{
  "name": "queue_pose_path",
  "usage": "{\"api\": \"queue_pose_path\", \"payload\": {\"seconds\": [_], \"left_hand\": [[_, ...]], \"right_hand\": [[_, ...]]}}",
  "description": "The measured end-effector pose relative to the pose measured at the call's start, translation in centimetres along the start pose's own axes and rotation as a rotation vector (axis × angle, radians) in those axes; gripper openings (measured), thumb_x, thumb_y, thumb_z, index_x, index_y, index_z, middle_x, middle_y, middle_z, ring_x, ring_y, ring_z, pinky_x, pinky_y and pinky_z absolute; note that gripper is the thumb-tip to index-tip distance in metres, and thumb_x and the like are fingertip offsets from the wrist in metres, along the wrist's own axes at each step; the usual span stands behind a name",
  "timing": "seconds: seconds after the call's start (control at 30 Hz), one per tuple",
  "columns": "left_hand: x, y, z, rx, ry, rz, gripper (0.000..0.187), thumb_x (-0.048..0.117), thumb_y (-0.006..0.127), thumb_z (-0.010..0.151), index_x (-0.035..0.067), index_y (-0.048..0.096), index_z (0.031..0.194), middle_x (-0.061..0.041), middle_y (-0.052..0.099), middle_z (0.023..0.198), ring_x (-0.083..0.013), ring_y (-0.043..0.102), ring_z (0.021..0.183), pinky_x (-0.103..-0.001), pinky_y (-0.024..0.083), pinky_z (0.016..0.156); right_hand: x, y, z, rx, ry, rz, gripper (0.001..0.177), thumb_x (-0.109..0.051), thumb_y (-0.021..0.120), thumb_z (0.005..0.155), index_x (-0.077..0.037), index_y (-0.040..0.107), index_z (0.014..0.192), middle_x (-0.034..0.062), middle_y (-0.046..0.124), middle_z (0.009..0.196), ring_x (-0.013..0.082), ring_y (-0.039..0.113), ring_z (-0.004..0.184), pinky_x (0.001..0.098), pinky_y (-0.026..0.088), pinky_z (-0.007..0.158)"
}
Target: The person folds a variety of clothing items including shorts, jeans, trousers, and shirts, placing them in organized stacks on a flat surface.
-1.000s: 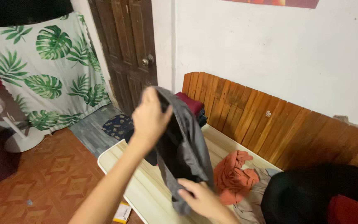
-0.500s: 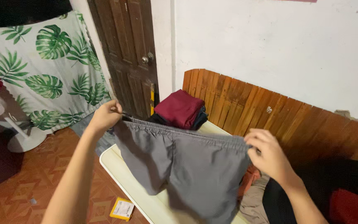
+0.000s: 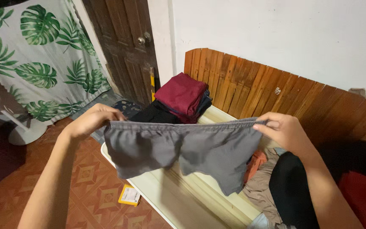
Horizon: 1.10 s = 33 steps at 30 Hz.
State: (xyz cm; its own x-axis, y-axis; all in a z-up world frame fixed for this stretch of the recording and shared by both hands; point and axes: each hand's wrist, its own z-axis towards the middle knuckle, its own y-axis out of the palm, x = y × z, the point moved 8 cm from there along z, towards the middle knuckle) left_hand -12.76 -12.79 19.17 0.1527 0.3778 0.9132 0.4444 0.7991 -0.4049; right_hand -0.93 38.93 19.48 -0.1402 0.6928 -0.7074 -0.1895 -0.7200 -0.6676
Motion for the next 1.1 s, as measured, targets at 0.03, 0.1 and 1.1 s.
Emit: {"api": "queue_pose_path", "payload": {"seconds": [0.03,0.1,1.1], "left_hand": [[0.0,0.0,-0.2,0.012,-0.018,-0.111,0.033,0.015,0.052,0.087,-0.002,0.08,0.092,-0.004,0.081,0.091,-0.0138,0.072,0.087,-0.027,0.055,0.086],[0.0,0.4,0.1,0.022,-0.021,0.058,0.023,0.018,0.066,0.085,-0.002,0.079,0.089,-0.006,0.077,0.087,-0.0145,0.067,0.084,-0.03,0.052,0.08],[-26.5,25.4,-9.5,-0.12,0.144,0.701,0.032,0.007,0.073,0.077,0.012,0.064,0.108,-0.012,0.063,0.111,-0.0373,0.062,0.104,-0.047,0.052,0.088]], "right_hand": [[1.1,-0.1,0.4,0.01,0.044,0.02,0.028,-0.022,0.08,0.084,-0.003,0.078,0.106,0.0106,0.084,0.09,0.0158,0.074,0.082,0.0324,0.056,0.075],[1.9,0.4,1.9,0.015,-0.065,0.117,0.03,-0.022,0.078,0.085,-0.005,0.075,0.11,0.0085,0.081,0.097,0.0129,0.074,0.087,0.0299,0.058,0.078],[28.0,19.5,-15.4,0.02,0.175,0.023,0.026,-0.001,0.078,0.072,-0.007,0.073,0.096,0.0071,0.072,0.101,0.0178,0.073,0.088,0.0311,0.059,0.08]]}}
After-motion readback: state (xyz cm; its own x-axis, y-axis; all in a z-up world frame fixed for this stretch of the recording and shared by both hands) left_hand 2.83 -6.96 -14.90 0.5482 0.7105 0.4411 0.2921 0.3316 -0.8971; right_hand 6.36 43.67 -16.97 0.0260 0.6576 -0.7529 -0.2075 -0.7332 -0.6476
